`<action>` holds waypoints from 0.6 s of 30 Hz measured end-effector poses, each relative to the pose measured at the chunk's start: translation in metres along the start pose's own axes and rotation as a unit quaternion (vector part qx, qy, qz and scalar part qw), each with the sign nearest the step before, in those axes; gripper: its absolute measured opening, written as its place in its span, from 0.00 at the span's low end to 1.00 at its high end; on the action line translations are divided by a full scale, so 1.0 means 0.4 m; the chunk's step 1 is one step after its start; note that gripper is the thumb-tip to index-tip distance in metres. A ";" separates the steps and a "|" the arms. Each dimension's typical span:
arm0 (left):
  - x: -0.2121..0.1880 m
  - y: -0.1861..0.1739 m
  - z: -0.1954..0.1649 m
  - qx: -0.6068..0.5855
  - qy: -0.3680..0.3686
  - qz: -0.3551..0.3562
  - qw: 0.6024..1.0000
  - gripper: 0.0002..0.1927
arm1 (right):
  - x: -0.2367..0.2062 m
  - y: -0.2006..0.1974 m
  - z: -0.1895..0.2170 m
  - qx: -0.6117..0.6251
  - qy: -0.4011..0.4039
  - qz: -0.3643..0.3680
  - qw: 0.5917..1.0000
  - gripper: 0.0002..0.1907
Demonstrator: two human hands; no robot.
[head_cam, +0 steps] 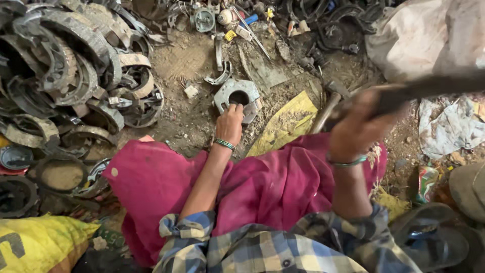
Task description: The person sits on the ground in a scrap yard and cuts a metal hub-like part. They hold a curved blade against the metal piece and repeatedly strike the blade with a hammer, repositioning the piece between strikes, then handle the cut piece at the end.
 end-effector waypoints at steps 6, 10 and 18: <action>0.006 0.019 0.012 0.008 0.007 0.000 1.000 0.04 | -0.194 0.053 -0.254 -0.264 0.107 0.153 0.946 0.07; 0.008 0.018 0.005 0.004 0.018 -0.011 1.000 0.05 | -0.436 0.069 -0.498 -0.460 0.105 0.422 0.774 0.21; -0.001 0.012 0.004 0.005 0.015 -0.011 1.000 0.09 | -0.057 0.032 -0.076 -0.273 -0.006 0.103 0.956 0.13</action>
Point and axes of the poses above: each hand's wrist, its own x-axis towards the middle knuckle, its own y-axis out of the palm, z = x × y, the point moved 9 cm from there along x, towards the middle knuckle, and after that the axes turned 4 degrees about -z, right-handed, at the moved point
